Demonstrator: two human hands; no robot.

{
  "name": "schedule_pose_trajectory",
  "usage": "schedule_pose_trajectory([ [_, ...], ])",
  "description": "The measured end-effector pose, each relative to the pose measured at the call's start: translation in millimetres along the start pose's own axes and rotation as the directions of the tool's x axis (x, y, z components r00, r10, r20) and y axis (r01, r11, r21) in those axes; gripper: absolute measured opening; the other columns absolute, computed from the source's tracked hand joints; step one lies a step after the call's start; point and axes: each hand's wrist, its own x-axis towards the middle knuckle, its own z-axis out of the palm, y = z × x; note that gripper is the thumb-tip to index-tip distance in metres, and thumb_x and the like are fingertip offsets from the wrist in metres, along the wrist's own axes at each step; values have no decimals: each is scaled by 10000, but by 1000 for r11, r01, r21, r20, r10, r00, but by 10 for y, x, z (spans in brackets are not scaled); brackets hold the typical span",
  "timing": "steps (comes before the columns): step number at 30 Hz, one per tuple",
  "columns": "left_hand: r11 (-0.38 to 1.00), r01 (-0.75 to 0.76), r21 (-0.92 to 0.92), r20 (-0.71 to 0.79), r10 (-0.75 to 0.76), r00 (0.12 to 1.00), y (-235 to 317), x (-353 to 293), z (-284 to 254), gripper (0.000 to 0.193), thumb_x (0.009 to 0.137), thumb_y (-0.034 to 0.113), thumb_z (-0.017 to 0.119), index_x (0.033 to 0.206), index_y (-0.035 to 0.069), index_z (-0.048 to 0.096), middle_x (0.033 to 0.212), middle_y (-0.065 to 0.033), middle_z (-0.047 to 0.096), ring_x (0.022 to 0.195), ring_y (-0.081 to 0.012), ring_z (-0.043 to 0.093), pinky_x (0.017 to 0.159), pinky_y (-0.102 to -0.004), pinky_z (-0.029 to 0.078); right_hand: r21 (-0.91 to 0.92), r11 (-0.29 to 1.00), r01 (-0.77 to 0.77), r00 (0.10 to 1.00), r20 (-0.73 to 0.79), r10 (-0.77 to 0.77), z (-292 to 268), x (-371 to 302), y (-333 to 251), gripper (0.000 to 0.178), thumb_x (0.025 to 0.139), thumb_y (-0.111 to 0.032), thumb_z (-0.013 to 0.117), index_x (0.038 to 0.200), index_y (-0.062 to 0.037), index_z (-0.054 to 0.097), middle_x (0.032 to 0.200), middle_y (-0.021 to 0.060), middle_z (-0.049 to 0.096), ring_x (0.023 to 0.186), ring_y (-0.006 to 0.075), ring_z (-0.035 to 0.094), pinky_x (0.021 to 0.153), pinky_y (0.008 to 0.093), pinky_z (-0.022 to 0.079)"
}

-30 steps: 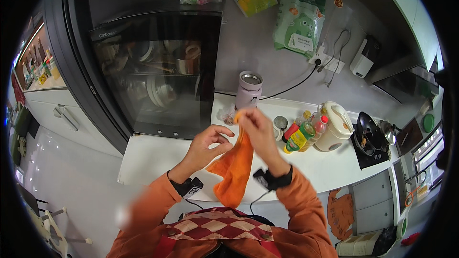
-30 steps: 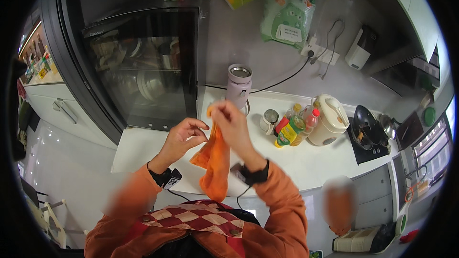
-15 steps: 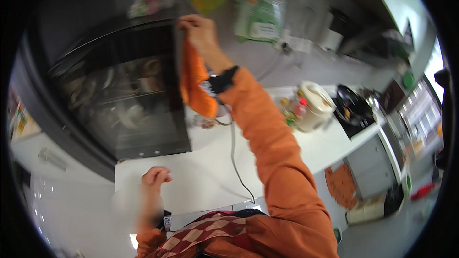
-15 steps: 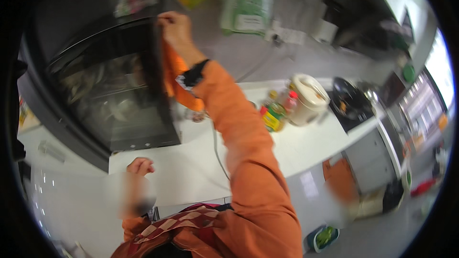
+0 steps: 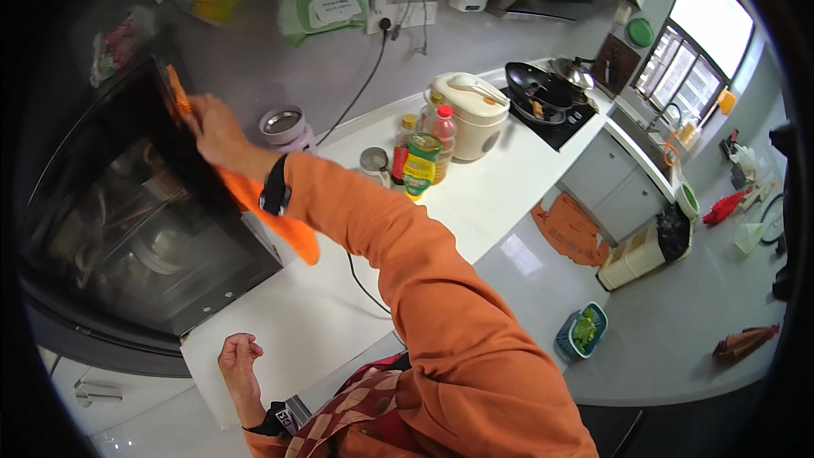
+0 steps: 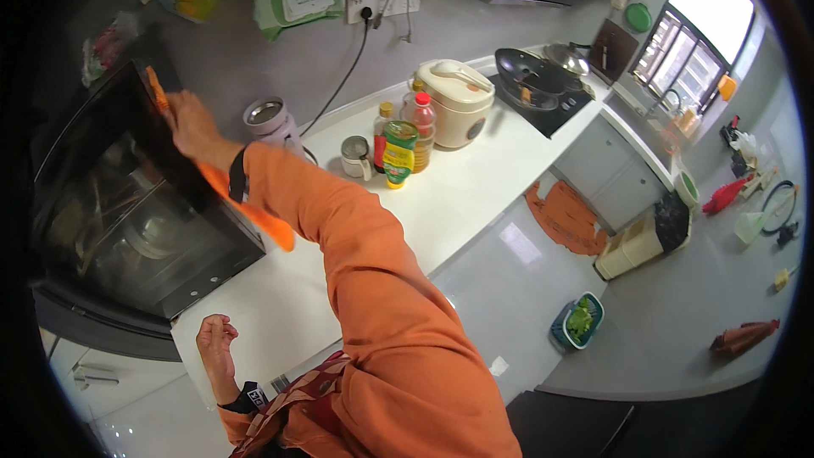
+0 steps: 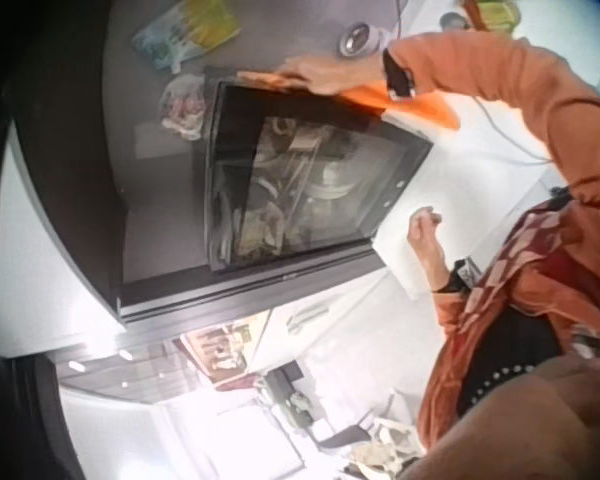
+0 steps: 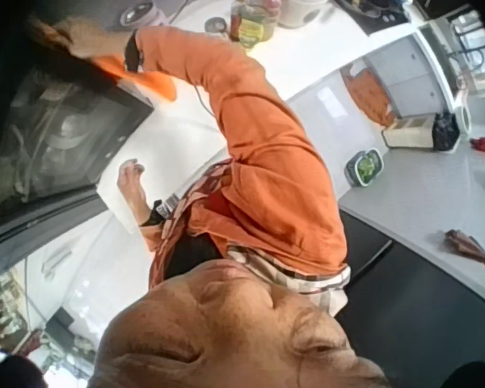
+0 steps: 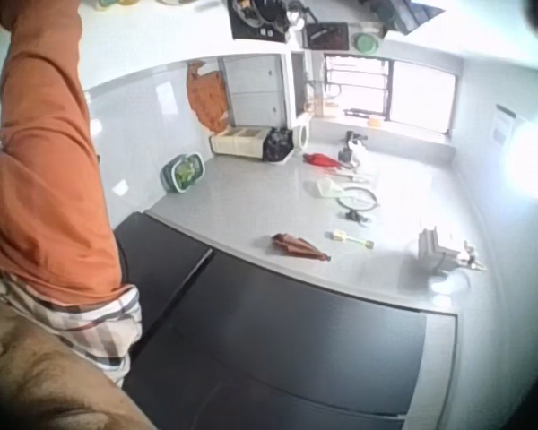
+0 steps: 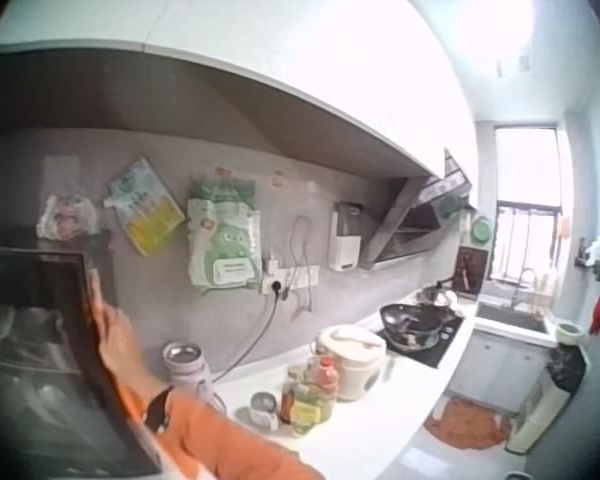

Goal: The person dries several kitchen items with an orange cloth, including a metal bowl, a white bowl, a small metal bowl, and a pink electric kettle, then places them in a dish rack. The person also opens a rice cooker and scoops rice into a bowl.

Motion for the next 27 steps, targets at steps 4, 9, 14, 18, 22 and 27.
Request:
schedule_pose_trajectory([
  [4,994,103,36,87,-106,991,-206,110,199,134,925,149,560,891,22,588,863,-52,595,661,-102,538,637,-256,456,-237,940,-246,881,350,319,-322,-673,153,465,827,-237,576,1210,-1,458,1141,218,516,1037,402,499,893,453,420],
  [9,975,175,135,229,-202,952,-474,152,650,135,913,156,578,880,27,596,835,-39,612,648,-100,554,631,-251,470,-471,868,-161,471,736,487,-1041,-1722,522,606,768,-367,647,1243,-41,456,1154,191,541,1051,370,532,884,458,437],
  [14,960,210,183,336,-262,904,-653,71,1434,148,900,153,597,859,11,605,788,-36,611,618,-92,555,612,-238,466,-478,831,-285,-166,878,448,-2397,-2686,431,499,784,-373,651,1160,-53,575,990,150,663,922,308,616,811,395,475],
  [18,929,225,295,471,-346,812,-894,-107,2481,157,879,130,611,791,2,604,646,-19,570,516,-82,511,554,-216,413,-500,744,-443,184,762,621,-3939,-3153,88,435,820,-336,624,1126,-28,591,941,126,674,872,281,627,753,372,486],
  [22,928,106,358,631,-325,705,-1226,-436,3809,170,885,144,601,773,15,607,608,-2,552,524,-76,507,549,-202,390,-504,622,-599,285,592,754,-5408,-3702,-125,395,852,-304,608,1123,-18,583,945,148,659,853,300,625,742,371,486],
  [27,933,-1,359,569,-218,793,-1435,-221,5110,266,936,232,540,811,2,587,627,-7,546,550,-76,508,543,-216,430,-502,470,-726,291,394,872,-6827,-4328,-413,339,861,-281,616,1104,-46,592,931,131,662,818,260,630,716,348,485],
])
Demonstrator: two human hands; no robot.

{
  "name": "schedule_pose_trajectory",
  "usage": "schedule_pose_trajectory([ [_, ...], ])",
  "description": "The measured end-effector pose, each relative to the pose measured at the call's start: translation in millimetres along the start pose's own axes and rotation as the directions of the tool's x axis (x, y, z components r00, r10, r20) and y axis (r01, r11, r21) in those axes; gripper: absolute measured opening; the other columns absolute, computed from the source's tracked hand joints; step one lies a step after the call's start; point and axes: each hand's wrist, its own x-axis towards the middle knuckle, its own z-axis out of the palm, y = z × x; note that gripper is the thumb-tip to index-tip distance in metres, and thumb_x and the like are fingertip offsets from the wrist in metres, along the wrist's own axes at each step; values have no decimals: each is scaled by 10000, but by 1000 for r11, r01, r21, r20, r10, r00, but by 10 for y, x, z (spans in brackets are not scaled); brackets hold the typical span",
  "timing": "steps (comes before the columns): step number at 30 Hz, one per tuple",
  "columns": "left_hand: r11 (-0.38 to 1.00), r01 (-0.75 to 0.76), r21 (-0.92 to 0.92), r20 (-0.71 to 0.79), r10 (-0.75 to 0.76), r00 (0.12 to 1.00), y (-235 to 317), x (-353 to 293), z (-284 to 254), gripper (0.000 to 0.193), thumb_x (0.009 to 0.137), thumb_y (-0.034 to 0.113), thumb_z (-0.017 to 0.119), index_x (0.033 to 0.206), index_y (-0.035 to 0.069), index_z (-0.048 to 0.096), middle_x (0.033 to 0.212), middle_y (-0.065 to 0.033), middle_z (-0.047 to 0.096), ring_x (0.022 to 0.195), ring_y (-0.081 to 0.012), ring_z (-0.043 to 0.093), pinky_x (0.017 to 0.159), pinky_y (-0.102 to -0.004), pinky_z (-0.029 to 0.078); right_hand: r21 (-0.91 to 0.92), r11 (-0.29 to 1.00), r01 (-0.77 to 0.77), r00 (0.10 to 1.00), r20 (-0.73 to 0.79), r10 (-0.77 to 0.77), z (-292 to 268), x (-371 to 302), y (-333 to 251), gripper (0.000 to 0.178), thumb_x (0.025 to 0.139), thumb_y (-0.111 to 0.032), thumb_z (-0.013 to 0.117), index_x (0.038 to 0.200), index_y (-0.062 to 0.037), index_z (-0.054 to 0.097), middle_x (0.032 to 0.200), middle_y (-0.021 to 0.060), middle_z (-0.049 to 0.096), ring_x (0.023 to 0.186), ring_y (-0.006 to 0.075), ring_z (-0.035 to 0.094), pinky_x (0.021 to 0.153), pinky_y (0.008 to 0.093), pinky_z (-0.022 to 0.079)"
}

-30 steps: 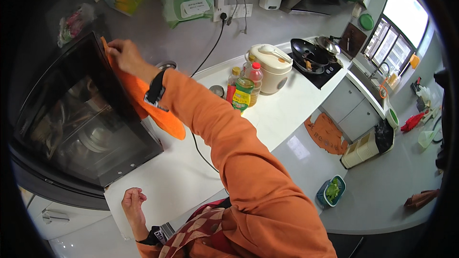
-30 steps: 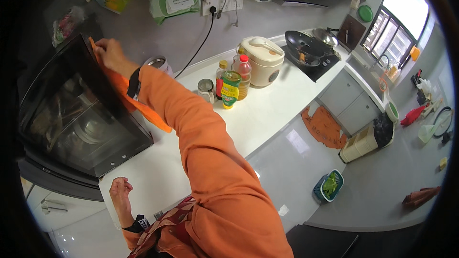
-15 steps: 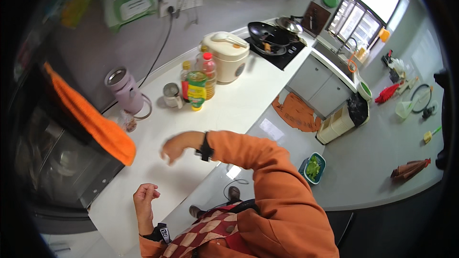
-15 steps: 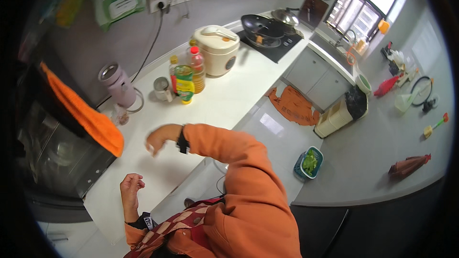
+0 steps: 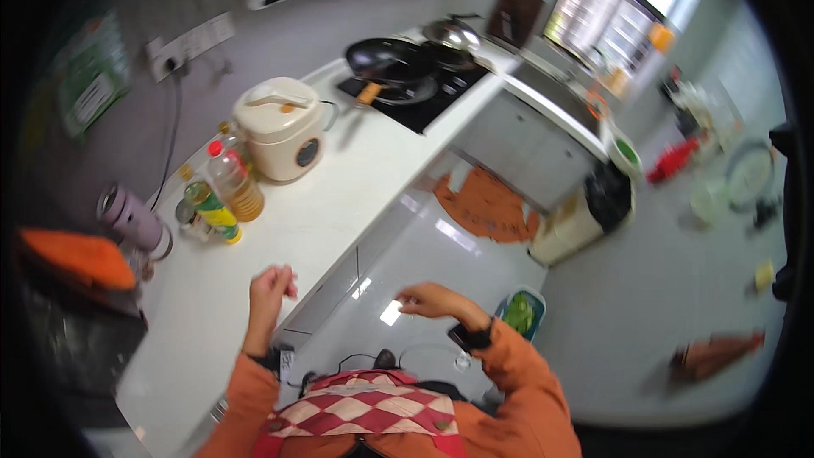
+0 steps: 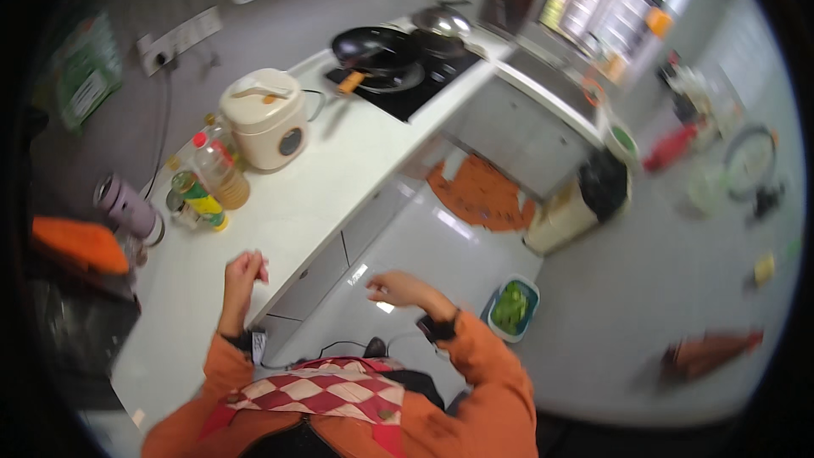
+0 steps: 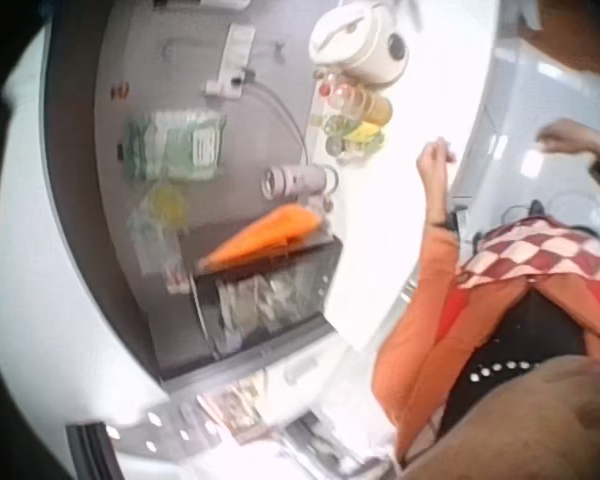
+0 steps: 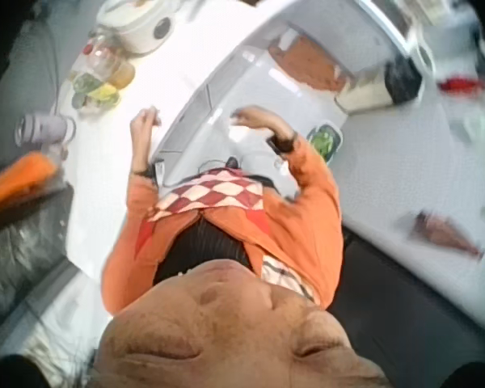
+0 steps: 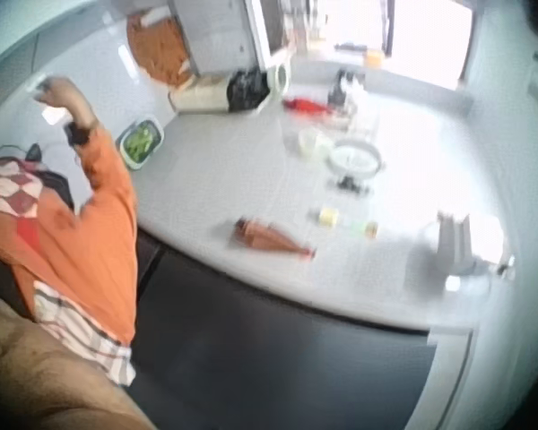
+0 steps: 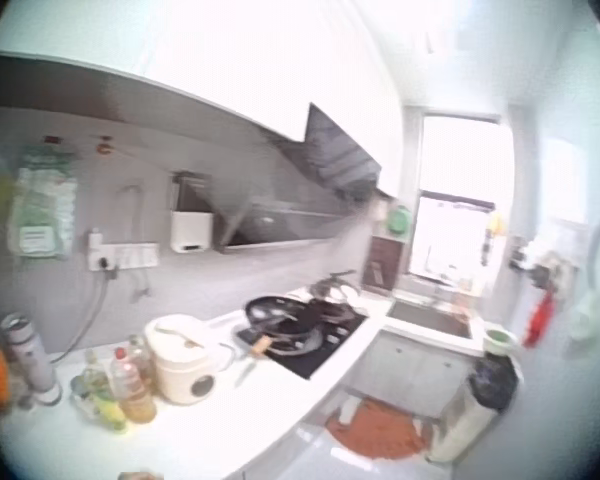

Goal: The person dries several kitchen items with an orange cloth, including a metal bowl, a white bowl, a small metal bowl, and a pink electric kettle, then places them in a dish rack. The person also opens a rice cooker and scoops rice into a bowl.

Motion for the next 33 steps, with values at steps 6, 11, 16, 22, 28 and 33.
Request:
schedule_pose_trajectory([
  [6,981,-179,82,-192,191,963,360,1385,202,259,918,255,578,1025,20,598,785,-26,605,537,-64,528,472,-200,434,262,954,-144,969,-159,189,-473,-676,593,334,870,-252,623,1128,-42,603,893,121,659,799,205,619,737,308,487],
  [11,974,-151,170,-387,208,898,541,2961,247,418,894,303,600,1186,12,523,919,-83,620,574,-105,602,415,-220,475,366,915,-172,957,-158,244,-740,-791,1212,326,876,-251,624,1124,-40,607,868,98,655,762,166,599,710,290,486],
  [16,662,-10,750,-499,575,649,306,4330,-244,673,834,499,605,1217,-41,485,885,-159,625,582,-185,606,471,-313,485,425,870,-252,917,-184,355,-1411,-668,1930,332,880,-248,620,1123,-22,603,824,69,638,727,137,574,675,276,480],
  [22,942,-221,251,-510,323,798,333,4663,-141,501,733,434,755,920,-6,606,605,-52,564,503,-131,547,420,-261,415,534,830,-160,842,-365,397,-2390,-579,2449,308,890,-209,593,1108,8,605,780,53,616,688,119,562,628,263,464],
  [28,853,221,473,-677,192,711,402,4550,-190,484,695,380,788,856,-17,565,604,-71,559,441,-140,512,354,-281,373,633,756,-165,839,-314,445,-3076,-454,2829,318,889,-215,579,1103,19,597,812,60,623,716,138,581,647,277,472],
  [33,867,255,427,-701,139,700,82,4617,-615,395,755,339,713,850,-14,564,618,-77,563,480,-163,515,416,-316,392,573,788,-226,905,-174,387,-3493,-186,3300,317,878,-251,588,1065,5,606,804,82,637,729,160,601,674,285,482],
])
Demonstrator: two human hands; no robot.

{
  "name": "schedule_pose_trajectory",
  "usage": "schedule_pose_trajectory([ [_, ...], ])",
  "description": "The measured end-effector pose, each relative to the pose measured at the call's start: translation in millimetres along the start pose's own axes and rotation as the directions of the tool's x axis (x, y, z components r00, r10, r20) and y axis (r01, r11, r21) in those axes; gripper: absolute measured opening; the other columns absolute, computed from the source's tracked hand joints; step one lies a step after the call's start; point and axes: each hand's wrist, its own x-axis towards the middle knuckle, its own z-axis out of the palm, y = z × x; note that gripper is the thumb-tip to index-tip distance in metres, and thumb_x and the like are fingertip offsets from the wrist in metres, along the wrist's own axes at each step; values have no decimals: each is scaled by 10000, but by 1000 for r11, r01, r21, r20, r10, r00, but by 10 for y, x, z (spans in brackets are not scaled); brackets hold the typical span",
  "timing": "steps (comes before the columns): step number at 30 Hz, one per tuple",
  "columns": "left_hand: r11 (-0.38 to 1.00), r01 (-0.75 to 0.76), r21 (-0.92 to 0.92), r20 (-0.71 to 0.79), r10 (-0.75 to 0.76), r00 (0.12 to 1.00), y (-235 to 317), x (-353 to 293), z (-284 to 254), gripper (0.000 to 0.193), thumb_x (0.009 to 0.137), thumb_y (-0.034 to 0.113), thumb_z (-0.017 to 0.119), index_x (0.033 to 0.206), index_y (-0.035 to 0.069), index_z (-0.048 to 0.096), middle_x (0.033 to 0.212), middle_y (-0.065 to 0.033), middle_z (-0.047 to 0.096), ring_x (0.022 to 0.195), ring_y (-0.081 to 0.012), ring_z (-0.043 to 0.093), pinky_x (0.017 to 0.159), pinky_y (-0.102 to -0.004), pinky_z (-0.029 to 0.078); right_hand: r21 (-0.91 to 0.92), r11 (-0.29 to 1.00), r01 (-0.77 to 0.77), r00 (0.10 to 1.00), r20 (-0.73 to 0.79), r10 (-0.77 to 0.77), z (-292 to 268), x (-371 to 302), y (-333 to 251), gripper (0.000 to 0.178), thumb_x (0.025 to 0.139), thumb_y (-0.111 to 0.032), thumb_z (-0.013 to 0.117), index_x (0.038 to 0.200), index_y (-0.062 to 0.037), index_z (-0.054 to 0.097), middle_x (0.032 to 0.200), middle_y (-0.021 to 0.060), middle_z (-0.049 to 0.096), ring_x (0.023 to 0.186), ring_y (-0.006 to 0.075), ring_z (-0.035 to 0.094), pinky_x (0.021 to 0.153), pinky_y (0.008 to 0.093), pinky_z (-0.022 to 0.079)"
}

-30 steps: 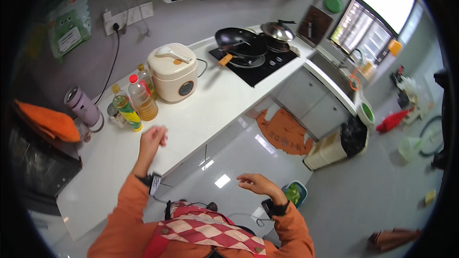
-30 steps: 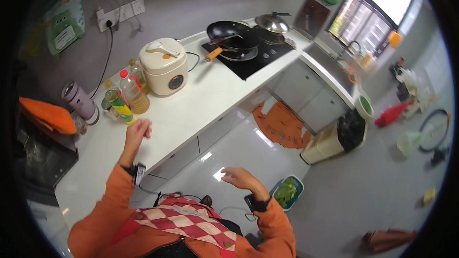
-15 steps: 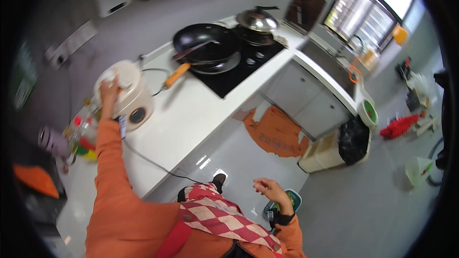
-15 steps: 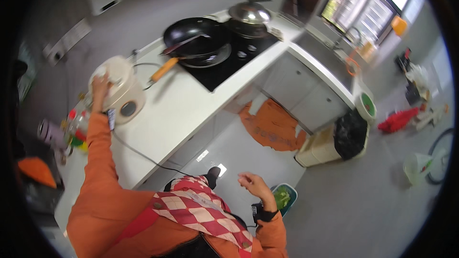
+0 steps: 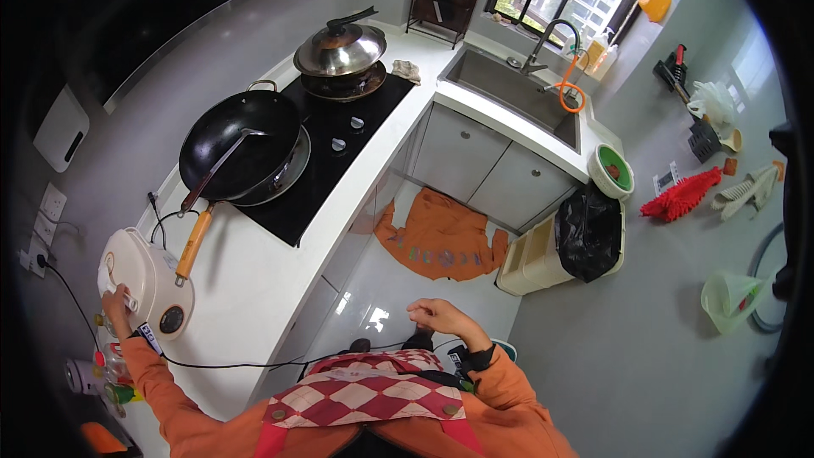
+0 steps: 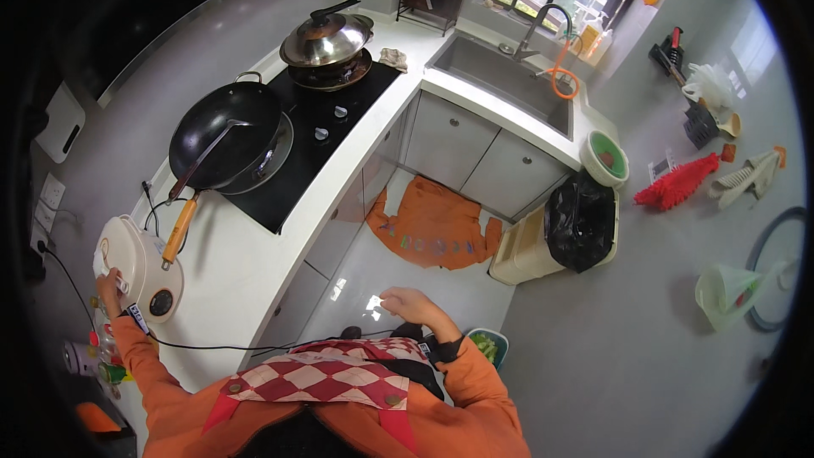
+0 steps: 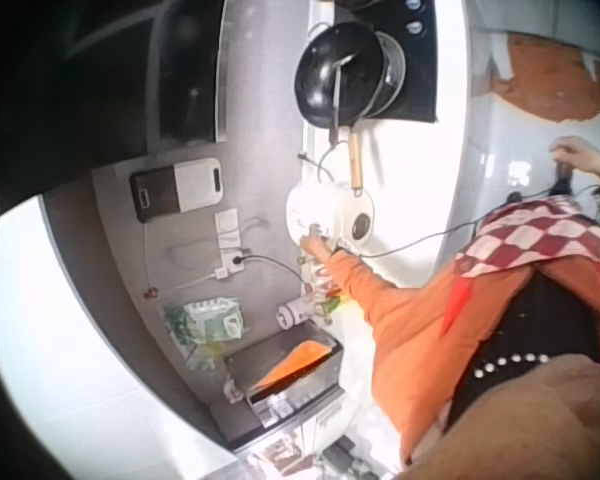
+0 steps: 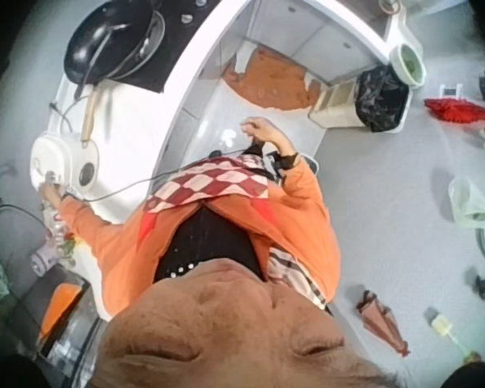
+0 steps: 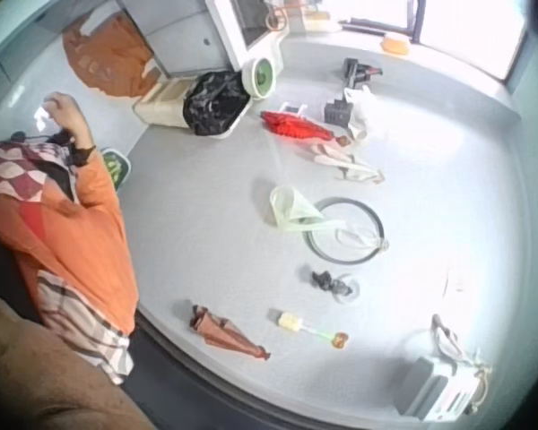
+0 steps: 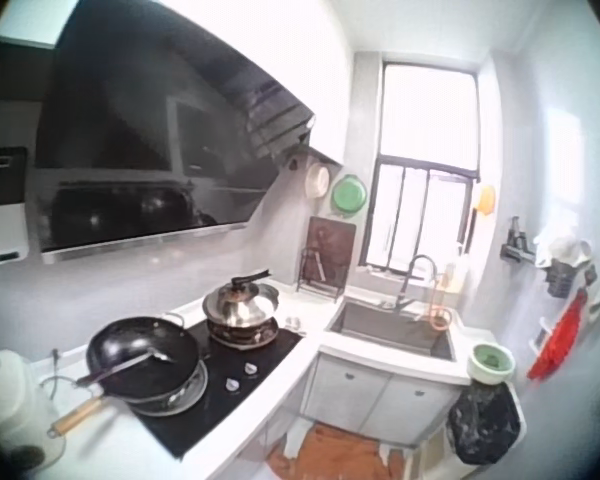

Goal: The person dries several kitchen items with an orange cloth, including a metal bowl, a white bowl, a small metal bowl, and a pink electric kettle, then places them in a dish rack. The person also opens a rice cooker and scoops rice into a bowl.

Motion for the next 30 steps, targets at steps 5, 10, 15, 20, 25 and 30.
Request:
schedule_pose_trajectory([
  [5,936,80,-344,-130,-132,983,121,-223,-398,385,843,330,628,1023,-1,548,771,-50,555,653,-145,521,546,-331,423,-179,968,177,983,83,-164,-605,343,25,273,890,-220,590,1072,-16,607,796,73,634,736,156,599,675,279,480],
  [10,907,-113,-405,-304,-17,952,1074,-1568,-192,466,875,334,627,1195,37,463,794,-24,538,653,-88,498,542,-246,409,-360,908,213,975,17,-222,-1544,331,211,244,891,-209,595,1048,-25,623,807,87,648,730,143,609,663,286,486],
  [15,868,-46,-494,-262,-98,960,1928,-2544,778,380,906,279,585,1225,101,482,729,34,502,615,-59,478,520,-213,410,-313,925,215,975,19,-220,-2419,355,540,251,871,-231,616,1029,-36,621,853,124,649,792,217,619,701,312,491],
  [20,913,37,-407,-201,-129,971,2355,-3129,1322,184,917,302,547,983,132,563,653,28,514,483,-80,457,396,-235,364,-210,878,429,893,-48,-448,-2777,451,691,221,888,-161,594,1035,1,621,743,15,605,681,106,553,606,268,461],
  [25,792,39,-609,-103,-128,986,2871,-3771,1479,254,894,316,596,812,86,527,608,24,468,432,-63,430,375,-236,382,211,973,97,985,122,-124,-2305,593,832,177,913,-127,569,1035,-1,597,809,67,644,613,92,570,515,204,453],
  [30,799,186,-572,-66,-271,960,2533,-4393,746,199,890,242,598,953,63,539,653,24,459,427,-49,404,372,-224,368,-40,998,49,907,420,-28,-1560,928,556,206,904,-149,590,1035,8,615,823,53,654,667,87,592,552,211,452],
])
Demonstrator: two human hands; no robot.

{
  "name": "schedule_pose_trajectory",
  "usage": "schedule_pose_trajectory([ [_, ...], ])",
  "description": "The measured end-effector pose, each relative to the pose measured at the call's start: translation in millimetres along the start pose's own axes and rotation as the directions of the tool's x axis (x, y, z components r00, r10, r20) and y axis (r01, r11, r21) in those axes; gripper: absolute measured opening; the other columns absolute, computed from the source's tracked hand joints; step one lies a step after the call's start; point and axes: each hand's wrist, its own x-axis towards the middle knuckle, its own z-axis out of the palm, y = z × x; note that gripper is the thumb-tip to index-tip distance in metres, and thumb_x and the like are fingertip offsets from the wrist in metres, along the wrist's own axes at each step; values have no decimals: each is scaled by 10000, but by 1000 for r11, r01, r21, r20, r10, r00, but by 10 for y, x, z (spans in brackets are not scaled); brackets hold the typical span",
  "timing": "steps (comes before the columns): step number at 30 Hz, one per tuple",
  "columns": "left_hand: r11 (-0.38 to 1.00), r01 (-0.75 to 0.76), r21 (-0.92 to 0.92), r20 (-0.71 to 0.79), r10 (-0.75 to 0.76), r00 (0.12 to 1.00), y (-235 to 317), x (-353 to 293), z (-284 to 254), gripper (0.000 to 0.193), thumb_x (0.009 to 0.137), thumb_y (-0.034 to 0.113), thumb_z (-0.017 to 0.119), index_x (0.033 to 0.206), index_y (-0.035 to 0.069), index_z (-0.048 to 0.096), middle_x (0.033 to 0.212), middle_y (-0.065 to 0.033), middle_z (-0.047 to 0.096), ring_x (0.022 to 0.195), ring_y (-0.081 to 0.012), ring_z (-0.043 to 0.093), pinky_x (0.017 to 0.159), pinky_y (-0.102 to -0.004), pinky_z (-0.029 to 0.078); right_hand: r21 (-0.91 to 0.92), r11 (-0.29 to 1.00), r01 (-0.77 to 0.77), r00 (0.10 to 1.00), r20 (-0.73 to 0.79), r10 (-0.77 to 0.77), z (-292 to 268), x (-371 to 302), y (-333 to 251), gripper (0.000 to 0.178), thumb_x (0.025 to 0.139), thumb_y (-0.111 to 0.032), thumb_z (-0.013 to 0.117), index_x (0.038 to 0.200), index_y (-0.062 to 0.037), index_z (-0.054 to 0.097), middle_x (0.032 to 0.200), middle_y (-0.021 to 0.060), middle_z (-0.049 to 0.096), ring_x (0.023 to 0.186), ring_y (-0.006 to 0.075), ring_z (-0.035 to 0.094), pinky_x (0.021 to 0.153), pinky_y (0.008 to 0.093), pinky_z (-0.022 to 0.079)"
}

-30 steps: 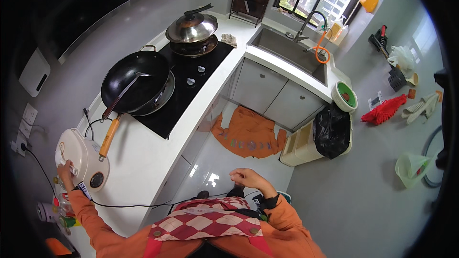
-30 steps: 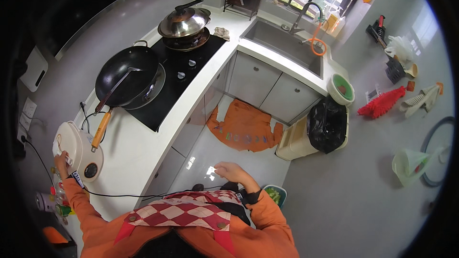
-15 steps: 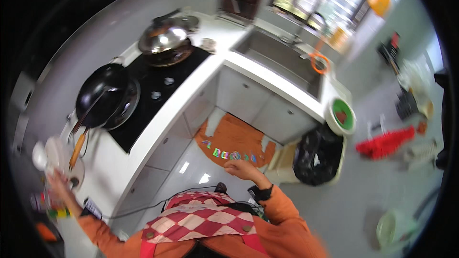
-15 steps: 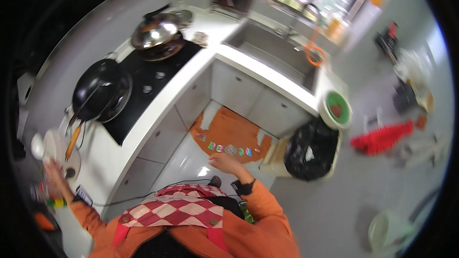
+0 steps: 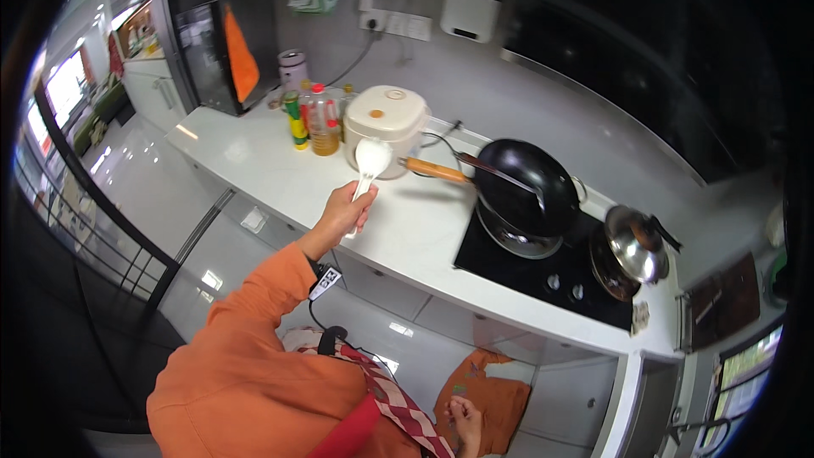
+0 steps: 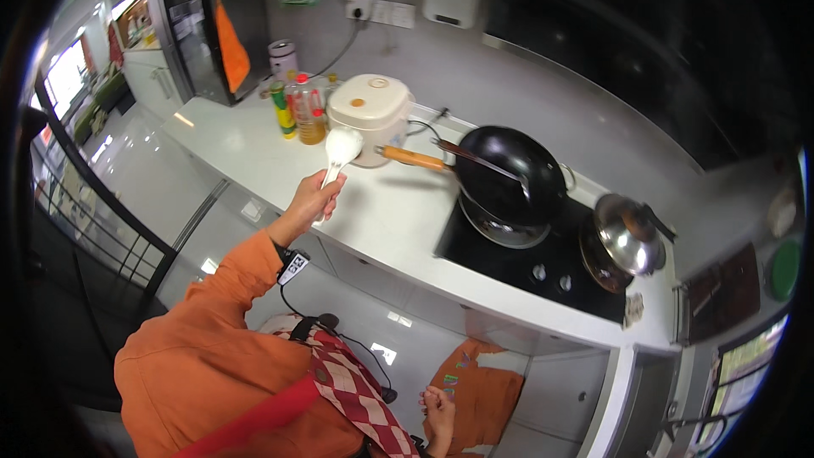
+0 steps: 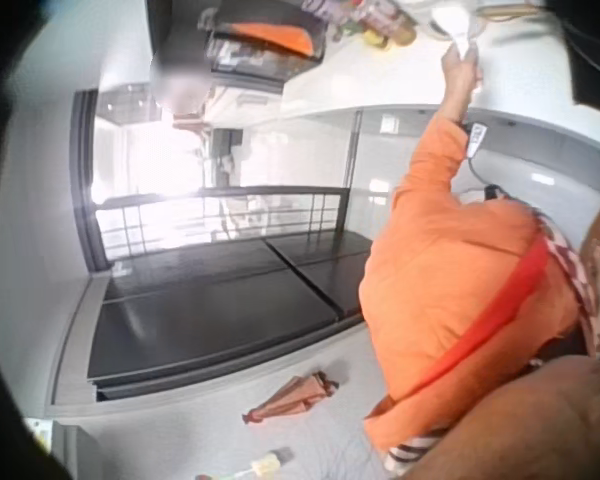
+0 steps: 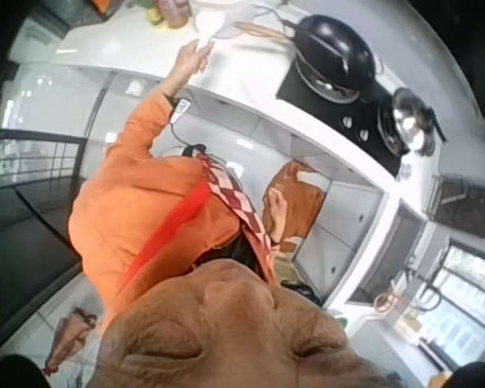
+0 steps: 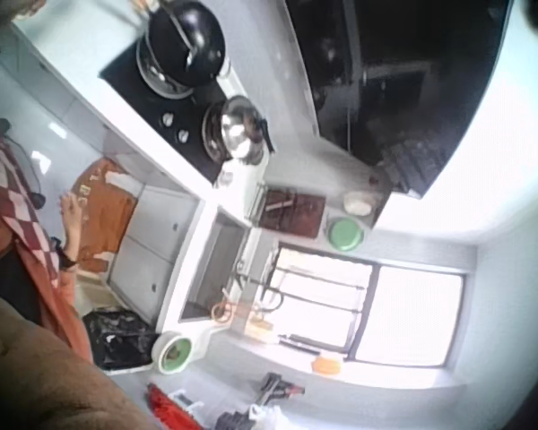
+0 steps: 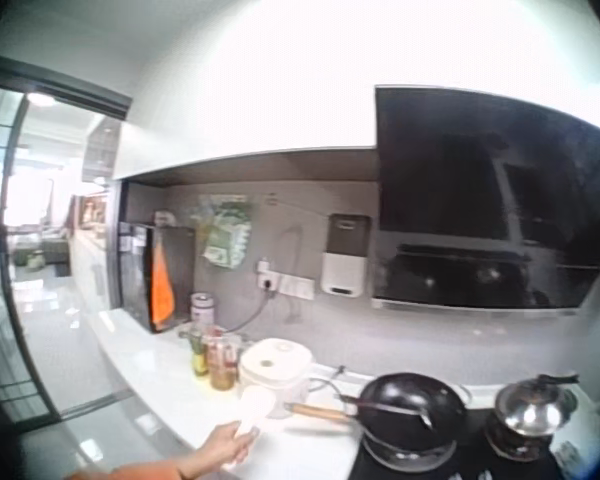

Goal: The person dries several kitchen items with an orange cloth, including a metal bowl, a white bowl, a small metal bowl, and a pink electric kettle, then places them in a dish rack. The person also opens a rice cooker and scoops rice into a bowl.

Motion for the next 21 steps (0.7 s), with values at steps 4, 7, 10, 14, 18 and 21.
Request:
schedule_pose_trajectory([
  [4,993,-8,-117,-231,-19,973,-250,64,-1147,211,898,241,584,969,48,535,655,19,461,430,-54,416,372,-227,370,-210,964,162,977,169,-127,615,627,-605,227,907,-149,584,1065,12,605,856,59,658,716,97,600,586,222,465],
  [7,995,0,-97,-355,-35,934,-489,214,-1956,227,900,246,579,991,42,538,661,11,472,431,-58,421,371,-229,372,-291,922,256,950,251,-185,1334,1084,-1088,233,888,-138,592,1065,12,606,829,66,658,712,113,613,641,233,488],
  [10,994,20,-104,-326,-53,944,-685,393,-2570,255,907,258,568,1016,29,540,668,-2,488,450,-71,441,395,-236,390,-314,924,219,933,345,-104,2325,1419,-1561,249,891,-175,602,1085,-19,609,862,64,658,753,121,619,666,235,490],
  [14,945,-2,-326,-119,-39,992,-811,563,-2771,297,938,271,521,1056,-1,544,743,-35,544,588,-106,531,559,-256,466,-360,768,530,772,579,-262,3563,1555,-2132,297,902,-215,607,1142,-41,586,964,65,651,804,117,595,668,240,472],
  [18,938,12,-347,138,38,990,-728,819,-2387,328,975,259,459,1149,-8,532,946,-72,601,876,-138,580,795,-266,473,-200,814,545,717,614,-329,4285,1686,-2659,372,920,-176,578,1253,-36,487,1073,67,600,896,99,551,724,239,464],
  [21,935,80,-345,305,31,952,-595,969,-2076,321,979,260,458,1152,3,545,1022,-58,592,963,-127,553,836,-268,460,44,906,421,697,623,-354,4586,1826,-2919,423,925,-141,565,1301,-17,417,1093,52,575,914,91,537,740,225,450],
])
